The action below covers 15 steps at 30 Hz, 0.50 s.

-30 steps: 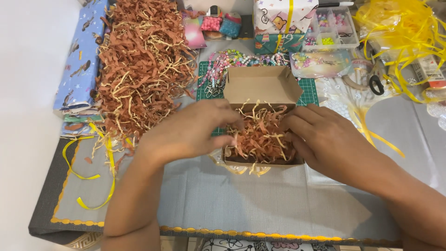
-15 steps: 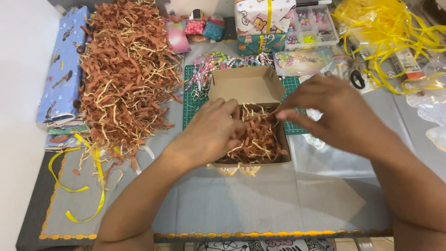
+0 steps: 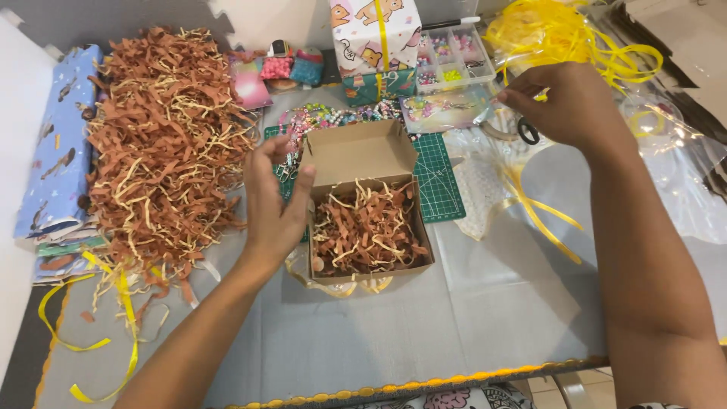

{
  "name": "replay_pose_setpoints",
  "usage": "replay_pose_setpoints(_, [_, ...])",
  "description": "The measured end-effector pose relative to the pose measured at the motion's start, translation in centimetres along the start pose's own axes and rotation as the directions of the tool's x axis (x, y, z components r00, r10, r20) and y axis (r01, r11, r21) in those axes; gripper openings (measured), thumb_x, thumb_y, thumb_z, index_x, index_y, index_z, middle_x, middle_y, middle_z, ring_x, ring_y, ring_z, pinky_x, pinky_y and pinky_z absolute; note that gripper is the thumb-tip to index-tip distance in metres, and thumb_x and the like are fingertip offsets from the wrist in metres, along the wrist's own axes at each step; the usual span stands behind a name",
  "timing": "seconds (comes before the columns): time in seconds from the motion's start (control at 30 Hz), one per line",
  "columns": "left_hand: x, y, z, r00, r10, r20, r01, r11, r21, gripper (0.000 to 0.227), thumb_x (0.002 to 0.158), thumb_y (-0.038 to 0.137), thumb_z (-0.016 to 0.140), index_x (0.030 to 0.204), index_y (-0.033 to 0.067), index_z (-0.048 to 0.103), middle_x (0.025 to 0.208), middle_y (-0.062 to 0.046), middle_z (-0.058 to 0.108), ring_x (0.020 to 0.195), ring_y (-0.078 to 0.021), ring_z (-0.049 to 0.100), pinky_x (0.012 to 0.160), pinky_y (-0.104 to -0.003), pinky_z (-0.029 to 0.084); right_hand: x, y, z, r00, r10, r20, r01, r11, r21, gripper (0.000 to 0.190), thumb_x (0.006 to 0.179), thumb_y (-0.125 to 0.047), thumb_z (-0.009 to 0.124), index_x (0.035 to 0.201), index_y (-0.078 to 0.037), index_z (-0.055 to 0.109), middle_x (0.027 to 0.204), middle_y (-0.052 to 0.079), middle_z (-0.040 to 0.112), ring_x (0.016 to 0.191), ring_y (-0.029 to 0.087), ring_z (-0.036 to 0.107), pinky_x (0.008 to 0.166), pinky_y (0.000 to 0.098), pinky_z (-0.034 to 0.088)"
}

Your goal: Packing a small cardboard box with shredded paper and a keychain

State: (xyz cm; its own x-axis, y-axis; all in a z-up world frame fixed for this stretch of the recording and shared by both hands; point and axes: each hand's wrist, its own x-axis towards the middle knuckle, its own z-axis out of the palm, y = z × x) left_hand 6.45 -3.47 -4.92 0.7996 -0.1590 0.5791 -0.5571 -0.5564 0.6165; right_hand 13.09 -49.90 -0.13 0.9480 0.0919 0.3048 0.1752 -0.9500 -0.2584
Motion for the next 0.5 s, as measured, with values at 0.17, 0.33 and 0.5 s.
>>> replay_pose_setpoints(0.17, [-5.3, -1.7, 1.9, 0.905, -0.425, -0.027, 0.368, 0.812, -0.454, 0.052, 0.117, 0.046, 0.053, 0.156, 0.0109, 0.048, 0.15, -0.015, 0.061, 0.144, -0.0305, 0.061, 0.126, -0.047, 0.052, 3.2, 4.4, 9.0, 0.995, 0.082, -0.065, -0.09, 0.987, -0.131, 0.05, 0.119, -0.058, 0.078, 0.134, -0.011, 0.086, 0.125, 0.014, 0.089, 0.117, 0.053, 0.075, 0.098, 0.0712, 0.047])
replay_pose_setpoints(0.33, [-7.0, -1.4, 3.2, 0.913, -0.408, 0.002, 0.353, 0.788, -0.505, 0.067, 0.116, 0.054, 0.048, 0.165, 0.0077, 0.045, 0.16, -0.014, 0.059, 0.152, -0.0269, 0.056, 0.129, -0.044, 0.044, 2.5, 5.2, 14.7, 0.969, 0.009, -0.249, -0.096, 0.935, -0.342, 0.055, 0.125, -0.067, 0.069, 0.131, -0.013, 0.076, 0.111, 0.009, 0.086, 0.116, 0.044, 0.068, 0.096, 0.0575, 0.035])
replay_pose_setpoints(0.5, [-7.0, -2.4, 3.2, 0.959, -0.272, 0.079, 0.272, 0.807, -0.524, 0.081, 0.113, 0.063, 0.049, 0.171, 0.0074, 0.036, 0.168, -0.016, 0.051, 0.156, -0.0281, 0.05, 0.133, -0.049, 0.041, 1.5, 4.9, 16.9, 0.895, -0.173, -0.411, -0.051, 0.875, -0.481, 0.047, 0.118, -0.061, 0.078, 0.131, -0.016, 0.076, 0.117, 0.006, 0.08, 0.115, 0.039, 0.067, 0.103, 0.0557, 0.034])
